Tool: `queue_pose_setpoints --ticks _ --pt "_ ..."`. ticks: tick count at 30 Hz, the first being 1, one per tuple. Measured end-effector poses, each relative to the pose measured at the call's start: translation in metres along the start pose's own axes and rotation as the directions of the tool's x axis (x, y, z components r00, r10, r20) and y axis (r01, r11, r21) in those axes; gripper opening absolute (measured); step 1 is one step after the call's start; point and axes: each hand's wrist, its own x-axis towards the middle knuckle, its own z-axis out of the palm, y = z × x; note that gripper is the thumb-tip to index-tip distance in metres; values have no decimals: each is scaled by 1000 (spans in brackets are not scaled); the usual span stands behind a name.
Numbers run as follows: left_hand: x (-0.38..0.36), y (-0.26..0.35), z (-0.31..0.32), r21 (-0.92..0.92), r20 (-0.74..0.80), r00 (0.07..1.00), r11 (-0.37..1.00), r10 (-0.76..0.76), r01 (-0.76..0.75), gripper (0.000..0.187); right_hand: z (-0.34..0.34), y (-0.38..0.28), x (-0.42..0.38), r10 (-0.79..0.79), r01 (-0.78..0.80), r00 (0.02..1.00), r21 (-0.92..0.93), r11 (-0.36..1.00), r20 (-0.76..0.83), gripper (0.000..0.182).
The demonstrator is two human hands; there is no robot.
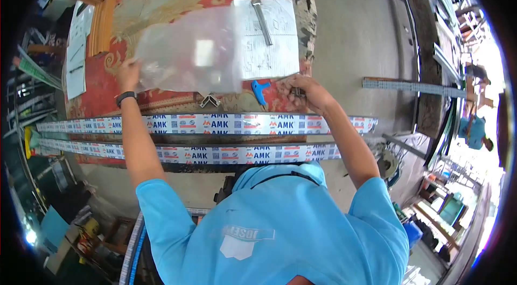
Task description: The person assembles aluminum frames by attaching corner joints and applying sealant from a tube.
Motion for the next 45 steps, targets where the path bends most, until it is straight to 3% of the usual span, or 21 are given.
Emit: queue_pose_setpoints --ticks 1,4,5,7,9,10,12,14,15,17,18,19,20,21,23,26,29,32,39,42,45 --pt "1 -8 -11 135 -74 997 991 25 -14 35 -10 12 11 -28 37 997 -117 992 73 21" --pt "-39 85 -42 -52 -204 936 952 285 -301 30 -30 68 45 -139 128 989 -691 712 41 24" --pt "-67 127 -40 -167 -41 967 952 253 -256 29 -22 58 35 -198 153 979 -829 539 52 34" --pt "-126 195 -16 -269 259 903 923 343 -274 26 -29 63 32 -263 237 963 -677 697 66 37" --pt "-171 235 25 -581 600 631 810 491 -77 25 -35 67 29 -352 332 933 -572 750 79 38" --pt "-185 240 54 -598 572 538 763 619 -243 24 -38 71 27 -408 383 909 -551 741 84 37" --pt "-211 262 90 -494 723 502 863 475 -106 26 -36 72 20 -515 409 856 -660 630 39 34" --pt "-224 269 116 -429 615 588 848 526 -310 26 -28 67 6 -620 284 783 -866 411 -37 30" --pt "-228 272 122 -383 558 616 831 557 -404 27 -28 69 2 -664 316 745 -846 430 -59 28" --pt "-244 289 104 -435 557 710 879 432 -194 27 -31 75 -6 -741 373 660 -803 465 -123 27" --pt "-256 306 100 -468 567 732 879 378 -91 27 -22 69 -21 -676 405 725 -709 578 -137 28" --pt "-263 294 122 -546 439 753 811 490 -209 26 -13 62 -43 -606 409 779 -603 685 -161 29" --pt "-276 307 117 -531 297 734 745 611 -405 25 -13 64 -60 -459 354 877 -456 817 -143 31" --pt "-294 324 111 -560 403 726 777 558 -287 22 -13 83 -69 -537 464 834 -362 809 -130 30" --pt "-315 326 124 -515 413 640 746 647 -422 17 -15 113 -90 -744 568 651 -551 611 -154 26" --pt "-355 358 127 -638 314 541 595 781 -489 15 -23 139 -137 -496 425 773 -258 868 -395 22" --pt "-394 380 143 -686 329 449 537 831 -491 26 -41 182 -167 -584 609 644 -130 782 -495 19" --pt "-433 391 176 -731 521 437 648 733 -216 40 -70 198 -213 -486 511 700 -110 853 -523 19" --pt "-490 430 234 -438 488 78 321 869 -840 102 -185 252 -262 -239 730 469 221 647 -850 15" --pt "-503 421 262 -209 613 129 317 779 -925 106 -221 264 -262 -205 737 502 292 609 -840 16" --pt "-500 428 264 -242 694 152 427 704 -871 110 -245 272 -256 -198 712 568 356 606 -799 16"
